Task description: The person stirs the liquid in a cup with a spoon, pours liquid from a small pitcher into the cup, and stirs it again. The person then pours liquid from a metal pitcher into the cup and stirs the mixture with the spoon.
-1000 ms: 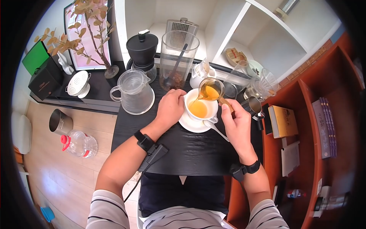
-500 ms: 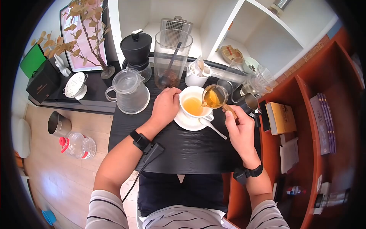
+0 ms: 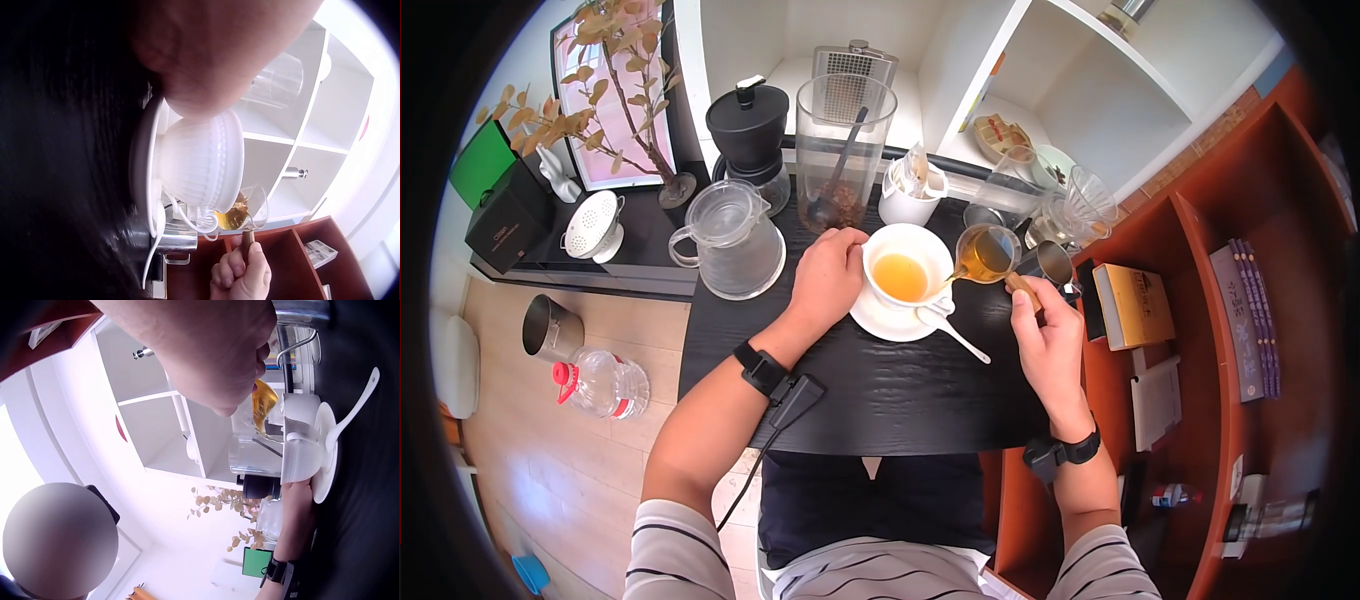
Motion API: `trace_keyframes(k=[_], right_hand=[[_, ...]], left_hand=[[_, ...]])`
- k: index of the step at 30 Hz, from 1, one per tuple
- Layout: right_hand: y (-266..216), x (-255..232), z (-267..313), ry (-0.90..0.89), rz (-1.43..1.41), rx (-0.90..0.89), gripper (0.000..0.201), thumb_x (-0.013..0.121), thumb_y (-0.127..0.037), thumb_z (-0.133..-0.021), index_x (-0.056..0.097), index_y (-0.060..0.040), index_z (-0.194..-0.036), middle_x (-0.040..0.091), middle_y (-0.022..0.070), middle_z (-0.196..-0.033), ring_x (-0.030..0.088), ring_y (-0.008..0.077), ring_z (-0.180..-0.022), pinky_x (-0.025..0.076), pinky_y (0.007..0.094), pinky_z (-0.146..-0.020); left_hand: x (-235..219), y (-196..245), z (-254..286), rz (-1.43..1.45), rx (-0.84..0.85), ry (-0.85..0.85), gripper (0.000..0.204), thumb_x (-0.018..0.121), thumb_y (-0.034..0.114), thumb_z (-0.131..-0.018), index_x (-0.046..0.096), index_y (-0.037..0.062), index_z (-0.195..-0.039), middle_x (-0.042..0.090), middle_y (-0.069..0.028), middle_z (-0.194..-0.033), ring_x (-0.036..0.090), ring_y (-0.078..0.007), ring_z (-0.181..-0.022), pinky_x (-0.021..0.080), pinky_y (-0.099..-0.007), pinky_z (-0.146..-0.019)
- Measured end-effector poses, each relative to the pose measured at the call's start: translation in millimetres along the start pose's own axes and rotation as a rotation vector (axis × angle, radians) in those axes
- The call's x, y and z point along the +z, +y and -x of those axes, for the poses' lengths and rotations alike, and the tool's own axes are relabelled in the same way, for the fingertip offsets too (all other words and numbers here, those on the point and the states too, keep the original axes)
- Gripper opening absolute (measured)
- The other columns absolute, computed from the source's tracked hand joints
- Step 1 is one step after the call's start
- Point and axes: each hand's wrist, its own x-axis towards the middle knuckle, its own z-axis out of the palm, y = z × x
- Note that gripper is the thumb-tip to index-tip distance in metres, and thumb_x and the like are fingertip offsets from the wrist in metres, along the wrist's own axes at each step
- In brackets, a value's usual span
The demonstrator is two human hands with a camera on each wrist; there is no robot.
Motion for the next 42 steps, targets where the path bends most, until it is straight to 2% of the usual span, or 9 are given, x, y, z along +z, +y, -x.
trace_keyframes(k=[14,16,20,22,29,31,42], right_hand=[[9.9,1.8,-16.7,0.026,0.069,0.014,0.02,0.067,-0.014,-0.105,0.071,0.0039,-0.114,0.06,0.0062,-0.07,0.052,0.0092,-0.061,0.045,0.029,-0.058],[13.1,4.9,-19.9,0.031,0.075,0.012,0.021,0.068,-0.014,-0.105,0.071,0.0039,-0.114,0.061,0.0063,-0.07,0.052,0.0095,-0.061,0.045,0.0292,-0.058],[14.3,10.8,-27.8,0.047,0.063,0.006,0.021,0.068,-0.015,-0.105,0.071,0.0039,-0.114,0.061,0.0068,-0.069,0.051,0.0095,-0.061,0.045,0.0296,-0.057],[13.3,13.6,-32.1,0.051,0.06,0.0,0.021,0.068,-0.014,-0.105,0.071,0.004,-0.114,0.061,0.0069,-0.069,0.051,0.0095,-0.06,0.044,0.0296,-0.057],[8.5,22.0,-45.9,0.044,0.097,-0.017,0.021,0.068,-0.014,-0.104,0.071,0.0046,-0.114,0.061,0.0086,-0.067,0.051,0.0104,-0.058,0.044,0.03,-0.056],[8.2,25.0,-48.8,0.042,0.102,-0.025,0.021,0.069,-0.014,-0.104,0.071,0.0046,-0.114,0.062,0.0094,-0.067,0.052,0.0108,-0.058,0.045,0.0301,-0.056],[-2.5,44.0,-59.0,0.039,0.076,-0.027,0.021,0.07,-0.012,-0.103,0.072,0.0045,-0.114,0.066,0.0135,-0.072,0.056,0.0139,-0.059,0.049,0.032,-0.058]], left_hand=[[0.5,-0.7,0.0,0.01,-0.013,-0.008,0.016,0.059,0.005,-0.1,0.073,0.0003,-0.107,0.072,-0.0201,-0.103,0.07,-0.0417,-0.098,0.055,-0.0495,-0.087],[2.0,-3.8,0.3,-0.011,0.045,0.014,0.016,0.061,0.005,-0.102,0.073,-0.0007,-0.112,0.069,-0.0188,-0.096,0.07,-0.0337,-0.084,0.055,-0.0407,-0.079],[2.6,-3.6,0.0,-0.003,0.05,0.023,0.016,0.061,0.005,-0.102,0.073,-0.0007,-0.112,0.069,-0.0185,-0.097,0.07,-0.0337,-0.085,0.055,-0.0407,-0.078],[1.3,-1.2,0.1,0.014,-0.015,-0.007,0.016,0.06,0.006,-0.099,0.074,0.0012,-0.107,0.072,-0.0193,-0.103,0.07,-0.0409,-0.099,0.055,-0.0494,-0.088],[3.4,-3.5,0.1,0.013,-0.029,-0.005,0.017,0.059,0.007,-0.1,0.074,0.0022,-0.107,0.072,-0.0188,-0.104,0.07,-0.0409,-0.1,0.056,-0.0496,-0.088],[4.7,-5.0,0.4,0.008,0.018,0.024,0.016,0.062,0.003,-0.101,0.074,0.0002,-0.111,0.07,-0.0192,-0.099,0.071,-0.0362,-0.088,0.055,-0.0421,-0.08],[3.0,-1.0,1.1,0.0,-0.013,0.015,0.016,0.06,0.005,-0.1,0.074,0.0004,-0.109,0.071,-0.02,-0.1,0.07,-0.04,-0.094,0.055,-0.0457,-0.085]])
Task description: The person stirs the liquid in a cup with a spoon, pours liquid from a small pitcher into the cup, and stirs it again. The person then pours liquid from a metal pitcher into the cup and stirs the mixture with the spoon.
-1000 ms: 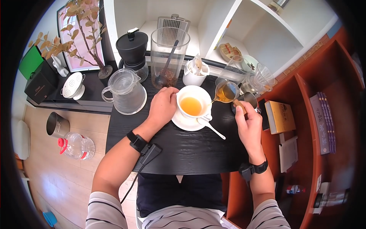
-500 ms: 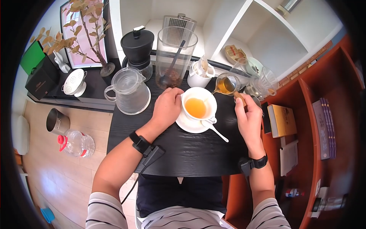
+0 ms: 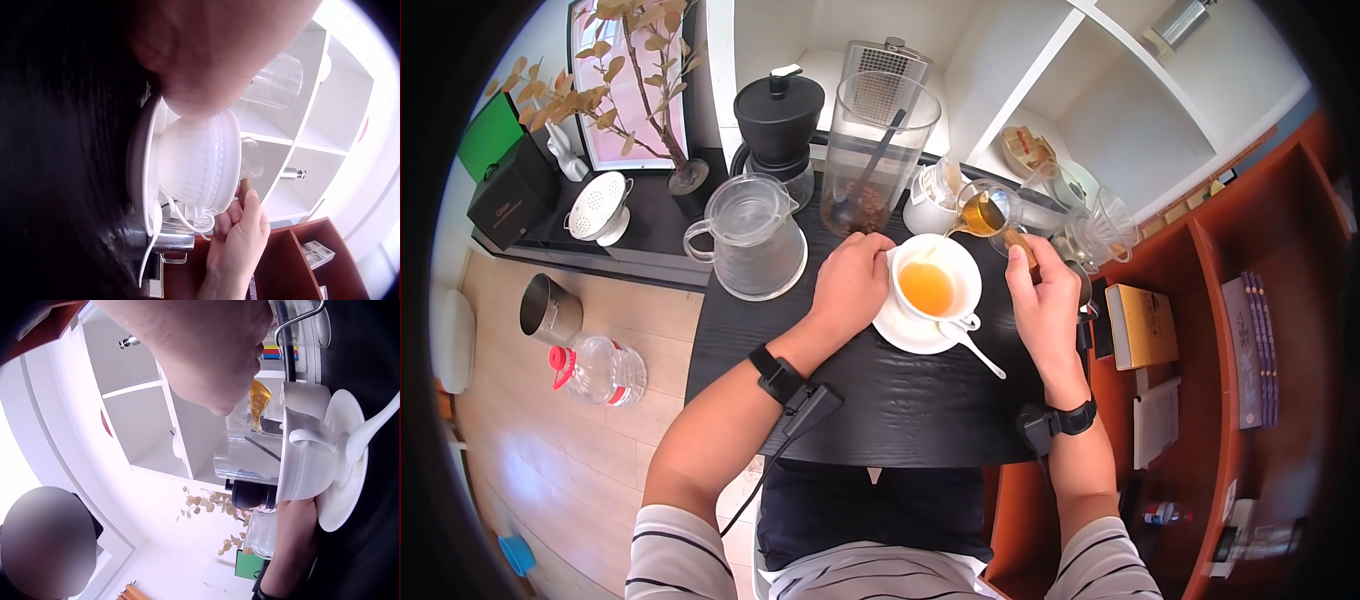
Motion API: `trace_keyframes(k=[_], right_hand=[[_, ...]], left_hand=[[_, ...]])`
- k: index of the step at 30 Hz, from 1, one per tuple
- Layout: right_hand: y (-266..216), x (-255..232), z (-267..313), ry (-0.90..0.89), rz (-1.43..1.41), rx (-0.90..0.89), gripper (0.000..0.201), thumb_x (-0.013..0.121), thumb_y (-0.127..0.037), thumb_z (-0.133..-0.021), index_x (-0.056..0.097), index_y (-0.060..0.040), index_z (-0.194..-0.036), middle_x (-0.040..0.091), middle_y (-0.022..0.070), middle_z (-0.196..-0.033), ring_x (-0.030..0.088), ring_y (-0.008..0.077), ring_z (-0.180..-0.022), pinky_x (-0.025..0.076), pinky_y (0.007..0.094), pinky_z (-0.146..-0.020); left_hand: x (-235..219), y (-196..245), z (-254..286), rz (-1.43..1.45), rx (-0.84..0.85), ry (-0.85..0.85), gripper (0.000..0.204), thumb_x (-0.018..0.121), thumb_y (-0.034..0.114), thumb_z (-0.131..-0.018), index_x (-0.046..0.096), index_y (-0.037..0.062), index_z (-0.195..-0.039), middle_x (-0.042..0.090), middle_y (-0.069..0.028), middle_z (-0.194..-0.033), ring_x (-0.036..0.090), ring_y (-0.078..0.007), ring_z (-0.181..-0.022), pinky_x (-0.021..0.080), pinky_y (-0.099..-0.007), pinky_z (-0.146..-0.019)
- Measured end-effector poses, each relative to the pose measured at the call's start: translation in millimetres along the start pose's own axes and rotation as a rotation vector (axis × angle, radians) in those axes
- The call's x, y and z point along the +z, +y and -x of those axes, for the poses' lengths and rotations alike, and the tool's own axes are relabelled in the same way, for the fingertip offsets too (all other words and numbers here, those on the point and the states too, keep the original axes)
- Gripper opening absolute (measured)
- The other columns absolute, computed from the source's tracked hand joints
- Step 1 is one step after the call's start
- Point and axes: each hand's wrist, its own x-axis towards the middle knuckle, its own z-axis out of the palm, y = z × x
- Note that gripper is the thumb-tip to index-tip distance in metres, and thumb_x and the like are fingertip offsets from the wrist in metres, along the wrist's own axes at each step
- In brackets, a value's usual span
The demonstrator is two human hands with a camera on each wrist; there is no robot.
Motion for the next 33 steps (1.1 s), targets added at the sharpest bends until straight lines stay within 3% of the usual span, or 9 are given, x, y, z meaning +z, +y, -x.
trace_keyframes(k=[19,33], right_hand=[[-30.4,7.8,11.1,-0.067,-0.029,-0.072,0.018,0.07,-0.009,-0.102,0.071,0.0031,-0.115,0.07,0.0153,-0.078,0.062,0.0159,-0.061,0.052,0.0321,-0.06],[-37.1,-19.5,39.6,-0.124,0.012,-0.138,0.018,0.071,-0.008,-0.102,0.07,0.0025,-0.116,0.069,0.0153,-0.083,0.065,0.0199,-0.063,0.052,0.0326,-0.061]], left_hand=[[0.0,0.1,-0.4,-0.018,0.004,0.006,0.016,0.06,0.005,-0.1,0.074,0.0011,-0.108,0.071,-0.0205,-0.098,0.07,-0.0415,-0.094,0.055,-0.048,-0.084],[-0.3,-1.4,-0.9,-0.023,0.018,-0.001,0.017,0.059,0.009,-0.1,0.074,0.0034,-0.106,0.071,-0.0188,-0.103,0.07,-0.0417,-0.098,0.056,-0.0512,-0.087]])
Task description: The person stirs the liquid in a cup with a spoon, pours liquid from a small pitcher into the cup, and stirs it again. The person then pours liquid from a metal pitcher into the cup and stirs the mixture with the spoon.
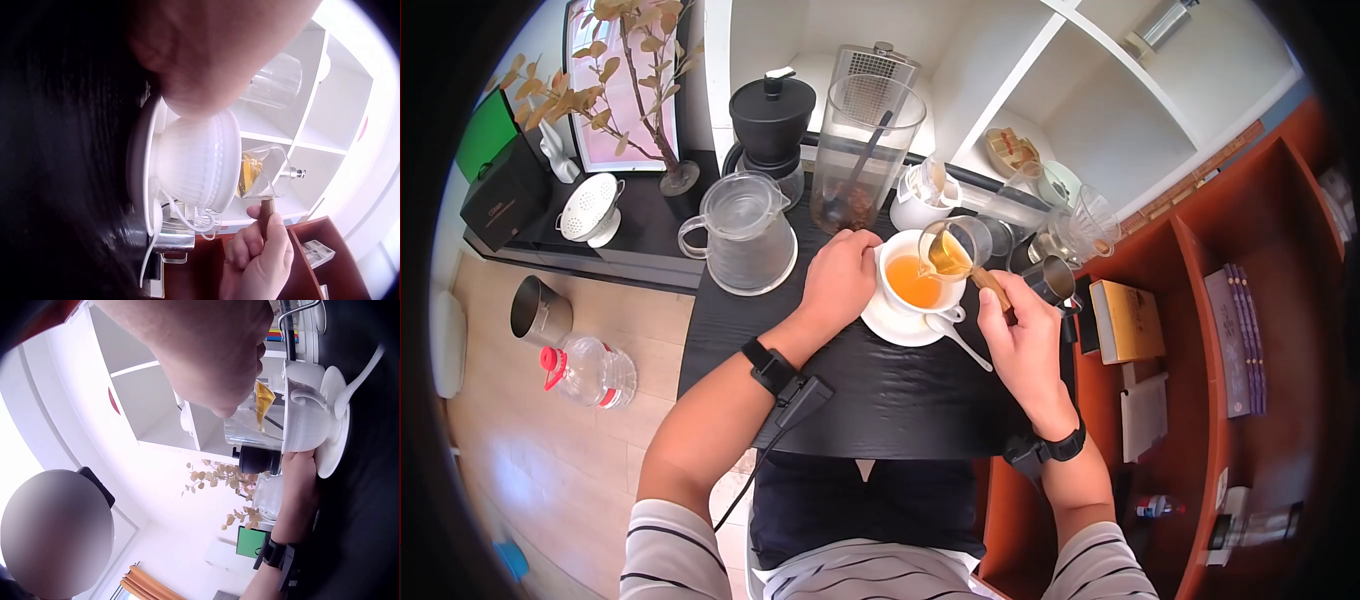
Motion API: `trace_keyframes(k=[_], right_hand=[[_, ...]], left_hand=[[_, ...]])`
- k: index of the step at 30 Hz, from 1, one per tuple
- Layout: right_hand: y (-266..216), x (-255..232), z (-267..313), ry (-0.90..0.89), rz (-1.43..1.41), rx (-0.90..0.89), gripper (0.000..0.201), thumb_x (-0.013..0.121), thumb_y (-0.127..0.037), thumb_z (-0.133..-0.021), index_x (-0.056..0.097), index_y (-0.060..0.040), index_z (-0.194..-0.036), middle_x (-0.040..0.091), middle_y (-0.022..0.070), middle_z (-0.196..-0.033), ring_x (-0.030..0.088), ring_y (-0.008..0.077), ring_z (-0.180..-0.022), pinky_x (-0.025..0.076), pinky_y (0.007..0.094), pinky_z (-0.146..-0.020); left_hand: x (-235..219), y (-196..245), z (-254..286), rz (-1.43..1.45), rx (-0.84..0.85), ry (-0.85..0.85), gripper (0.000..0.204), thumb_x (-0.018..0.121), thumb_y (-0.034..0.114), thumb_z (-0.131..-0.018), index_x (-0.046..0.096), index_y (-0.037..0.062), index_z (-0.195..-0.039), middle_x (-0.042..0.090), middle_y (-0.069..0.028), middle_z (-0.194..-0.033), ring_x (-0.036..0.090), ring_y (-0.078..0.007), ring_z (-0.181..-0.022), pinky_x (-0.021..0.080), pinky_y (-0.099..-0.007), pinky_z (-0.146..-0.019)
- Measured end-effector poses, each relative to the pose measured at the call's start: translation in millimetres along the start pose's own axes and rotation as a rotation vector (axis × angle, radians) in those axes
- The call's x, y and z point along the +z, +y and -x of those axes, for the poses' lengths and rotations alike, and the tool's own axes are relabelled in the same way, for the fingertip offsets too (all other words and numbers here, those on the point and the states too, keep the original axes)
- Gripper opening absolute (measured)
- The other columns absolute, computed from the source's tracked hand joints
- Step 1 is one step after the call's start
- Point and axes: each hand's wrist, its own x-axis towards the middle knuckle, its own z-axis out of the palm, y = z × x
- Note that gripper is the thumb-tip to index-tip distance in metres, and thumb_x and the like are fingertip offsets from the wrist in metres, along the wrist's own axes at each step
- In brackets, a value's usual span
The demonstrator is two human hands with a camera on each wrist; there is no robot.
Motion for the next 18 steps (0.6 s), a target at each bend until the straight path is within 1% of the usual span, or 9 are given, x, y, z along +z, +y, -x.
trace_keyframes(k=[4,6,10,14,16,18], right_hand=[[4.8,-10.9,9.1,-0.012,0.044,0.012,0.018,0.071,-0.007,-0.101,0.07,0.0029,-0.116,0.068,0.0144,-0.082,0.064,0.0188,-0.061,0.051,0.0319,-0.06],[11.4,-12.9,12.4,0.019,0.035,-0.038,0.02,0.071,-0.006,-0.1,0.07,0.0039,-0.117,0.068,0.0132,-0.081,0.062,0.0174,-0.059,0.05,0.0314,-0.058],[18.1,-20.3,15.0,0.042,0.068,-0.038,0.02,0.071,-0.006,-0.1,0.07,0.0047,-0.118,0.068,0.013,-0.08,0.062,0.0173,-0.059,0.05,0.0318,-0.057],[28.4,-21.5,13.9,0.065,0.096,-0.052,0.021,0.071,-0.005,-0.101,0.069,0.005,-0.119,0.07,0.0137,-0.082,0.065,0.018,-0.061,0.051,0.0324,-0.057],[32.0,-21.8,11.5,0.082,0.141,-0.087,0.02,0.071,-0.006,-0.101,0.069,0.0053,-0.118,0.071,0.0145,-0.083,0.065,0.0186,-0.061,0.051,0.0322,-0.057],[32.1,-21.5,8.6,0.077,0.138,-0.062,0.02,0.071,-0.005,-0.101,0.069,0.0054,-0.117,0.071,0.0149,-0.083,0.066,0.019,-0.061,0.051,0.0323,-0.057]], left_hand=[[0.2,-1.2,-0.3,0.007,0.006,0.003,0.017,0.059,0.009,-0.1,0.074,0.003,-0.106,0.071,-0.0185,-0.103,0.07,-0.0414,-0.099,0.056,-0.0508,-0.088],[0.4,-1.3,-0.3,0.008,0.004,-0.001,0.017,0.059,0.009,-0.1,0.074,0.0028,-0.106,0.071,-0.0185,-0.103,0.07,-0.0413,-0.099,0.056,-0.0506,-0.088],[-0.6,-1.0,-0.6,0.009,-0.002,-0.01,0.017,0.059,0.009,-0.1,0.073,0.0026,-0.106,0.071,-0.0186,-0.104,0.07,-0.0413,-0.099,0.056,-0.0502,-0.088],[-0.7,-0.1,-0.1,0.019,-0.015,-0.014,0.017,0.058,0.009,-0.1,0.073,0.0026,-0.106,0.072,-0.0188,-0.104,0.07,-0.0414,-0.099,0.056,-0.0505,-0.088],[-0.8,0.4,-0.1,0.014,-0.02,-0.013,0.018,0.058,0.009,-0.1,0.074,0.0027,-0.107,0.072,-0.0191,-0.104,0.07,-0.0415,-0.1,0.056,-0.0508,-0.089],[-1.1,0.5,-0.1,0.011,-0.021,-0.013,0.018,0.058,0.009,-0.1,0.074,0.0027,-0.107,0.072,-0.0191,-0.104,0.07,-0.0414,-0.1,0.056,-0.051,-0.089]])
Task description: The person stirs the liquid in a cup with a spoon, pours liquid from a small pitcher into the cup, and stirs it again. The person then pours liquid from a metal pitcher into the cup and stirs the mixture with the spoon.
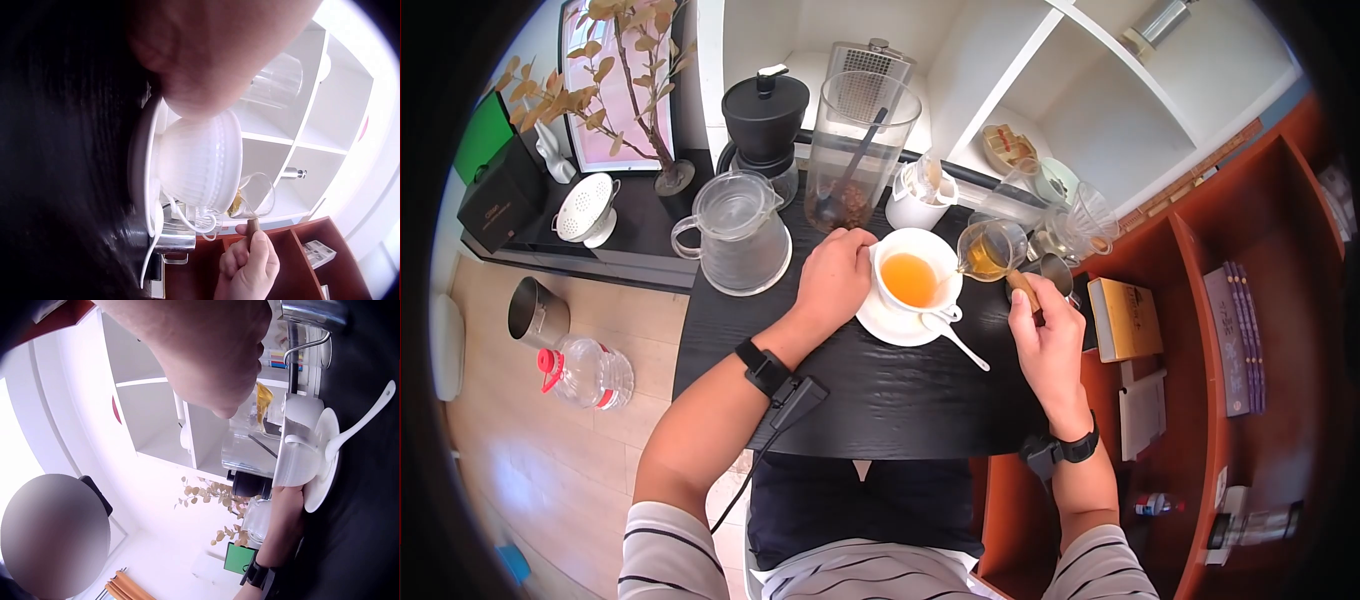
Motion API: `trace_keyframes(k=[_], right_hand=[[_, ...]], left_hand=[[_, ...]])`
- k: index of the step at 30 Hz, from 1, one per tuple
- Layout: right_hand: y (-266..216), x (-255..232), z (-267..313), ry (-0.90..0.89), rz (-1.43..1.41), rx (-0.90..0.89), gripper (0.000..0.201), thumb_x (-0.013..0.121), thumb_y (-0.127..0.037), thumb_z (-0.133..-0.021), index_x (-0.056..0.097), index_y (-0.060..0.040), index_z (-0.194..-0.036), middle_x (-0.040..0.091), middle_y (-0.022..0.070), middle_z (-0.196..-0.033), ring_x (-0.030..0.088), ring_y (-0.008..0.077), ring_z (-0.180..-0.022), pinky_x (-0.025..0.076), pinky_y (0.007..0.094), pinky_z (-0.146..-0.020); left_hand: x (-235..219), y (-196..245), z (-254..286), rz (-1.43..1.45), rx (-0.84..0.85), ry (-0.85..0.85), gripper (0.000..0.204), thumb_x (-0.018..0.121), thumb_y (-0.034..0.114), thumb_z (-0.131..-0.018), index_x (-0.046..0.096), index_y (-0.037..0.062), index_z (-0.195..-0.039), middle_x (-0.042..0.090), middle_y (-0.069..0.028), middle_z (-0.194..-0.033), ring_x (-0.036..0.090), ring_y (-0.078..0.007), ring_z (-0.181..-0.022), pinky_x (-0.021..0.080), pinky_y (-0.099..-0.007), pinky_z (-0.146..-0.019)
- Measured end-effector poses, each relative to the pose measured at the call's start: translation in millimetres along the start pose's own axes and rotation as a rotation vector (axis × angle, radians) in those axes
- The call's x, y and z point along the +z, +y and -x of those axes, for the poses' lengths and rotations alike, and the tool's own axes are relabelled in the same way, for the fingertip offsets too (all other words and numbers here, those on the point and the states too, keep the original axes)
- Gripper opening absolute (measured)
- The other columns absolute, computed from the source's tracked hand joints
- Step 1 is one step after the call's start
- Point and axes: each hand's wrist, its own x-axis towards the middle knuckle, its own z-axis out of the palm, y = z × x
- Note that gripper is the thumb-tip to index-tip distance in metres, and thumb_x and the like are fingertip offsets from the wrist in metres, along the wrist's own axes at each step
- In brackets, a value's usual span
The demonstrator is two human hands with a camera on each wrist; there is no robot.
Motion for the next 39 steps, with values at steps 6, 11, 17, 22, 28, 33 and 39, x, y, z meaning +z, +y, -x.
trace_keyframes(k=[6,11,17,22,28,33,39], right_hand=[[3.2,7.5,-9.8,0.016,0.014,0.004,0.019,0.07,-0.006,-0.101,0.069,0.0055,-0.116,0.071,0.0156,-0.082,0.068,0.0209,-0.062,0.052,0.0332,-0.058],[3.9,15.2,-19.6,-0.004,0.043,0.026,0.019,0.07,-0.007,-0.101,0.069,0.0043,-0.117,0.071,0.0163,-0.082,0.069,0.0236,-0.063,0.054,0.0344,-0.06],[0.4,26.4,-32.8,0.004,0.048,0.024,0.019,0.071,-0.007,-0.1,0.069,0.0042,-0.116,0.071,0.0176,-0.083,0.069,0.0249,-0.062,0.054,0.0357,-0.06],[-6.9,35.4,-40.2,0.028,0.016,-0.011,0.021,0.072,-0.005,-0.099,0.07,0.0043,-0.117,0.072,0.0182,-0.083,0.069,0.025,-0.062,0.054,0.0358,-0.058],[-17.6,40.6,-41.2,0.026,-0.02,-0.056,0.021,0.073,-0.005,-0.098,0.07,0.0042,-0.116,0.071,0.0185,-0.086,0.069,0.0258,-0.063,0.054,0.036,-0.059],[-25.2,38.0,-34.0,-0.006,-0.046,-0.09,0.021,0.074,-0.006,-0.097,0.07,0.0033,-0.116,0.072,0.0174,-0.087,0.069,0.0273,-0.064,0.055,0.0363,-0.06],[-28.1,23.5,-14.4,-0.077,-0.036,-0.09,0.021,0.075,-0.005,-0.096,0.07,0.0019,-0.115,0.072,0.0157,-0.088,0.07,0.0268,-0.065,0.056,0.0358,-0.061]], left_hand=[[3.1,-1.7,0.5,0.014,0.027,0.035,0.016,0.06,0.004,-0.1,0.074,0.0003,-0.108,0.07,-0.02,-0.099,0.07,-0.0404,-0.094,0.055,-0.0464,-0.085],[2.4,-0.1,1.0,0.016,0.005,0.034,0.016,0.06,0.004,-0.1,0.074,0.0009,-0.107,0.07,-0.0198,-0.099,0.07,-0.0405,-0.095,0.055,-0.0469,-0.085],[2.1,1.3,0.9,0.02,-0.002,0.032,0.016,0.06,0.005,-0.1,0.073,0.0013,-0.107,0.07,-0.0195,-0.099,0.07,-0.0404,-0.095,0.055,-0.0472,-0.085],[2.0,1.8,1.4,0.005,0.009,0.04,0.015,0.06,0.005,-0.1,0.073,0.002,-0.107,0.069,-0.0194,-0.098,0.069,-0.0412,-0.093,0.055,-0.048,-0.084],[1.8,1.5,1.0,-0.003,0.002,0.032,0.015,0.06,0.005,-0.1,0.073,0.0023,-0.107,0.069,-0.0195,-0.098,0.069,-0.0417,-0.093,0.055,-0.0488,-0.083],[1.4,2.1,1.3,-0.008,0.004,0.032,0.015,0.06,0.005,-0.1,0.073,0.0022,-0.107,0.069,-0.0198,-0.098,0.069,-0.0421,-0.093,0.055,-0.0494,-0.083],[1.9,0.9,0.9,-0.005,0.021,0.04,0.014,0.06,0.004,-0.1,0.073,0.0017,-0.106,0.069,-0.02,-0.097,0.069,-0.0421,-0.093,0.055,-0.0493,-0.083]])
